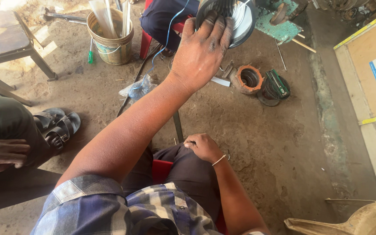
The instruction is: The person sits at a workbench and winds white wire by hand into a cylindrical metal housing, pressing the coils down to seat them. They then bend and trim the wire ends with scissors and secure the winding with a blue wire tie.
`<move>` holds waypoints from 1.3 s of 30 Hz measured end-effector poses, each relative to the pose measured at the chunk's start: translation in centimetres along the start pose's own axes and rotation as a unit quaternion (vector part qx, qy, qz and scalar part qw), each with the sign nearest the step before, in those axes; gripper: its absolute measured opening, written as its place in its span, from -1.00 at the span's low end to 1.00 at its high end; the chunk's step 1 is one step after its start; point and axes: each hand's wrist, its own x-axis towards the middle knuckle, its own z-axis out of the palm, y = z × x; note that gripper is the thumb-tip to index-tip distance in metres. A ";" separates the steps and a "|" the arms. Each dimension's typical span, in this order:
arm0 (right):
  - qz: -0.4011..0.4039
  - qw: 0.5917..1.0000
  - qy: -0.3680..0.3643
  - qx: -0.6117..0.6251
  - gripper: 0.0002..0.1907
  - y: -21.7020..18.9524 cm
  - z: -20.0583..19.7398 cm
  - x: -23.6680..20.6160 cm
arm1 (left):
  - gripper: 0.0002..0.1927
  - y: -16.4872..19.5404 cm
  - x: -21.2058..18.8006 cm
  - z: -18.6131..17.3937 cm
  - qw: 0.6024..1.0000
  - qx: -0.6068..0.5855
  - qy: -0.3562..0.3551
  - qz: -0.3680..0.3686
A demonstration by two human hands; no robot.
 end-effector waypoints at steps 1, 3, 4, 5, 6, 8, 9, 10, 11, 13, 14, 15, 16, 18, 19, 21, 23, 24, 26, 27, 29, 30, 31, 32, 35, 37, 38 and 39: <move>-0.007 1.000 0.001 -0.001 -0.88 0.0 0.0 0.0 | -0.46 0.0 0.0 0.1 1.000 -0.002 0.000 0.001; -0.019 1.000 0.003 -0.001 -0.88 0.0 -0.1 -0.1 | -0.45 0.0 0.0 0.1 1.000 -0.007 -0.001 0.003; -0.014 1.000 0.001 -0.002 -0.88 0.0 -0.1 0.0 | -0.45 0.0 0.1 0.1 1.000 -0.002 0.001 0.003; -0.010 1.000 0.000 -0.004 -0.88 -0.1 0.0 0.0 | -0.45 0.0 0.1 0.1 1.000 0.003 0.004 0.004; -0.005 1.000 -0.002 -0.006 -0.88 -0.1 0.0 0.0 | -0.45 0.1 0.1 0.1 1.000 0.009 0.006 0.004; -0.002 1.000 -0.002 -0.004 -0.88 -0.1 0.0 0.0 | -0.45 0.1 0.1 0.0 1.000 0.013 0.002 0.007; 0.000 1.000 -0.003 -0.002 -0.88 -0.2 0.0 0.0 | -0.45 0.1 0.2 -0.1 1.000 0.015 0.000 0.009; -0.005 1.000 -0.001 -0.004 -0.88 -0.2 0.0 0.1 | -0.45 0.1 0.2 -0.2 1.000 0.014 0.002 0.010; -0.010 1.000 0.000 -0.005 -0.88 -0.2 0.0 0.1 | -0.45 0.1 0.2 -0.2 1.000 0.013 0.003 0.011; -0.001 1.000 -0.003 -0.012 -0.88 -0.3 0.0 0.2 | -0.45 0.2 0.3 -0.4 1.000 0.010 0.006 0.012; 0.012 1.000 -0.007 -0.017 -0.87 -0.3 0.0 0.2 | -0.45 0.2 0.3 -0.4 1.000 0.008 0.008 0.011; 0.025 0.999 -0.012 -0.022 -0.87 -0.3 0.0 0.2 | -0.45 0.2 0.3 -0.4 1.000 0.006 0.010 0.010; 0.023 0.999 -0.011 -0.022 -0.87 -0.3 0.0 0.2 | -0.45 0.1 0.4 -0.5 1.000 0.009 0.010 0.009; 0.017 1.000 -0.009 -0.021 -0.87 -0.3 0.0 0.2 | -0.45 0.1 0.4 -0.5 1.000 0.016 0.011 0.008; 0.014 1.000 -0.009 -0.020 -0.87 -0.3 0.0 0.2 | -0.45 0.1 0.4 -0.4 1.000 0.011 0.014 0.009; 0.008 1.000 -0.009 -0.017 -0.87 -0.3 0.0 0.2 | -0.46 0.1 0.4 -0.4 1.000 0.002 0.018 0.012; 0.014 1.000 -0.010 -0.018 -0.87 -0.3 0.0 0.2 | -0.45 0.2 0.4 -0.3 1.000 0.005 0.020 0.013; 0.016 1.000 -0.010 -0.019 -0.88 -0.3 0.0 0.2 | -0.45 0.2 0.4 -0.2 1.000 0.006 0.021 0.014; 0.016 1.000 -0.009 -0.017 -0.88 -0.3 0.0 0.2 | -0.45 0.2 0.4 -0.2 1.000 0.000 0.019 0.013; 0.016 1.000 -0.009 -0.015 -0.88 -0.3 0.0 0.2 | -0.45 0.2 0.4 -0.2 1.000 -0.003 0.018 0.013; 0.014 1.000 -0.009 -0.014 -0.88 -0.3 0.1 0.2 | -0.45 0.1 0.4 -0.3 1.000 -0.003 0.020 0.015; 0.013 1.000 -0.009 -0.014 -0.88 -0.3 0.0 0.2 | -0.45 0.1 0.4 -0.3 1.000 -0.002 0.022 0.016; 0.008 1.000 -0.006 -0.014 -0.89 -0.3 0.1 0.2 | -0.45 0.0 0.4 -0.3 1.000 -0.006 0.023 0.014; 0.002 1.000 -0.003 -0.013 -0.89 -0.3 0.1 0.2 | -0.46 0.0 0.4 -0.3 1.000 -0.009 0.023 0.012; -0.006 1.000 0.003 -0.012 -0.88 -0.2 0.2 0.2 | -0.46 -0.1 0.4 -0.4 1.000 -0.003 0.025 0.009; -0.007 1.000 0.003 -0.009 -0.88 -0.1 0.3 0.1 | -0.46 -0.1 0.3 -0.3 1.000 -0.001 0.026 0.011; -0.006 1.000 0.000 -0.007 -0.88 -0.1 0.3 0.1 | -0.46 0.0 0.2 -0.3 1.000 -0.003 0.026 0.012; -0.006 1.000 -0.003 -0.006 -0.88 0.0 0.3 0.1 | -0.46 0.0 0.1 -0.3 1.000 -0.004 0.026 0.013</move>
